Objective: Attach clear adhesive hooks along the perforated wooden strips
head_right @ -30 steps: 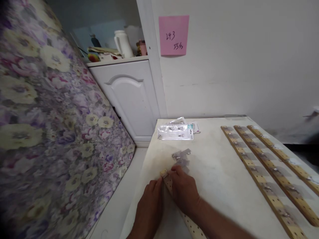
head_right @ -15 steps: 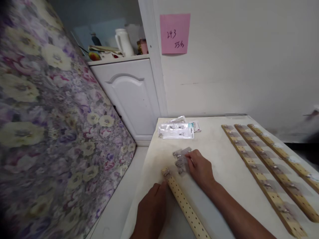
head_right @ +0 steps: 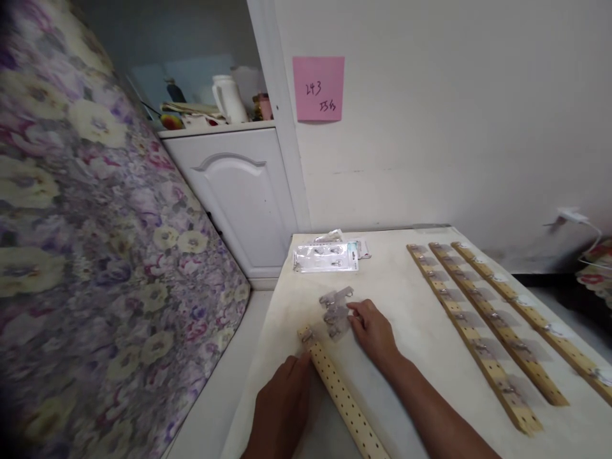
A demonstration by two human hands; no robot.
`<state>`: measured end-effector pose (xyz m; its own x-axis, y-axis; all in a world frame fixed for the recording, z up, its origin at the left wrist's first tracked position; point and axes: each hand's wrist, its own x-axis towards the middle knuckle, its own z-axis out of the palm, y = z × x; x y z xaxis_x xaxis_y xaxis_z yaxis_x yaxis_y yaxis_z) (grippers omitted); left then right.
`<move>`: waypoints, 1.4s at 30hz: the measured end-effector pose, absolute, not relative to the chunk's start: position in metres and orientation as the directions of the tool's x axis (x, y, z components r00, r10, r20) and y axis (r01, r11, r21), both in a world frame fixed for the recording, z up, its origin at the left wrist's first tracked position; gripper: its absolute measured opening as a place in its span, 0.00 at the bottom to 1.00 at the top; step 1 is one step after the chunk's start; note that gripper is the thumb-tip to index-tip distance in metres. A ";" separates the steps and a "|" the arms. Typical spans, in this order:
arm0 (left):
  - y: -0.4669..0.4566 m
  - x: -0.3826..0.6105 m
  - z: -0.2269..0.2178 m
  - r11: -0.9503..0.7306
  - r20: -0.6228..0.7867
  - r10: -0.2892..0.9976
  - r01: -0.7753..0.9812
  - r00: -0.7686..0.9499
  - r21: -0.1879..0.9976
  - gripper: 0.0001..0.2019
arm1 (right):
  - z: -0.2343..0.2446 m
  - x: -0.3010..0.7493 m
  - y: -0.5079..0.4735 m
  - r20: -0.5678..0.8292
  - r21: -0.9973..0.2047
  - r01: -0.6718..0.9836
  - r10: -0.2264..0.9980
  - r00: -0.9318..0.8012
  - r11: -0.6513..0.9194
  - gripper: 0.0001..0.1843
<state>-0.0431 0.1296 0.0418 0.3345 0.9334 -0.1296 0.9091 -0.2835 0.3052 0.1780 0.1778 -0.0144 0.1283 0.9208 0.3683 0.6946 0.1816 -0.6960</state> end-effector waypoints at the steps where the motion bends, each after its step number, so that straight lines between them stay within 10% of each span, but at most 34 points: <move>1: 0.129 -0.043 0.040 -0.291 -0.112 0.934 0.902 0.341 0.319 0.22 | -0.014 0.178 0.178 0.365 -0.695 0.695 0.923 0.120 0.185 0.14; 10: 0.127 -0.042 0.024 -0.343 0.120 0.923 0.645 0.365 0.683 0.15 | -0.001 0.177 0.175 0.289 -0.918 0.352 0.915 0.281 0.182 0.13; 16: 0.132 -0.038 0.039 0.093 -0.142 0.943 0.171 0.302 0.981 0.19 | 0.009 0.163 0.158 0.470 -0.848 0.315 0.880 0.075 0.426 0.08; 25: 0.137 -0.040 0.021 0.346 -0.260 0.909 -0.240 0.326 0.907 0.36 | 0.022 0.149 0.136 0.610 -0.567 0.466 0.727 -0.316 0.679 0.14; 42: 0.125 -0.029 0.004 0.265 -0.219 0.912 -0.092 0.346 0.960 0.16 | 0.031 0.140 0.117 0.495 -0.770 0.305 0.826 -0.269 0.560 0.09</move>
